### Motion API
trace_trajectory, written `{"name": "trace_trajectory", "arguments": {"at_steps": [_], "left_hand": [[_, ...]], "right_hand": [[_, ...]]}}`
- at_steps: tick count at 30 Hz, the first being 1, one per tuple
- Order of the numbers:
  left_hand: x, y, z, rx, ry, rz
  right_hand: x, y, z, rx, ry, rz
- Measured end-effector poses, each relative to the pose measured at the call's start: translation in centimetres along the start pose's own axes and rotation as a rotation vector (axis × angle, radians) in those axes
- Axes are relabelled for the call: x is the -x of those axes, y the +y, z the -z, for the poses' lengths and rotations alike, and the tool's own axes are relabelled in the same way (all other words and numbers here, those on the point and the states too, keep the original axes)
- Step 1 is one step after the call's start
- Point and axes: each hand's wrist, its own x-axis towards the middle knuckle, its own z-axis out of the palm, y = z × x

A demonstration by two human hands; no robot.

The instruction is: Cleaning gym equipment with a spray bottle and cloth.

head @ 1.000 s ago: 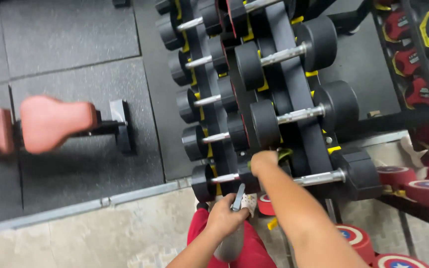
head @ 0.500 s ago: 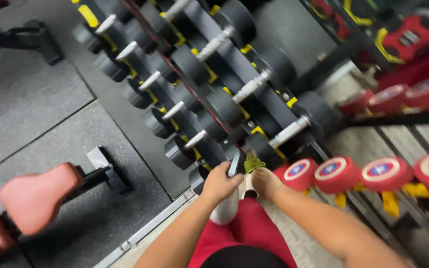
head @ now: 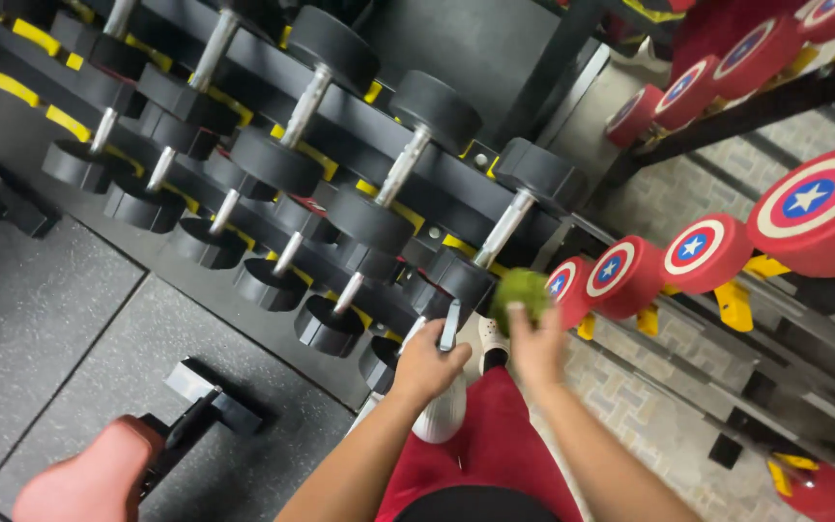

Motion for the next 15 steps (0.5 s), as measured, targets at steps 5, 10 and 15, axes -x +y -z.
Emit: {"name": "trace_trajectory", "arguments": {"at_steps": [5, 10, 15], "left_hand": [[0.0, -0.1, 0.0, -0.050, 0.007, -0.059], [0.4, 1.5, 0.4, -0.081, -0.012, -0.031], [0.3, 1.7, 0.0, 0.036, -0.030, -0.130]], "right_hand": [[0.7, 4.8, -5.8, 0.088, 0.048, -0.164], [-1.2, 10.3, -7.0, -0.374, 0.296, -0.368], [-4.5, 10.0, -6.4, -1.022, 0.437, -0.807]]}}
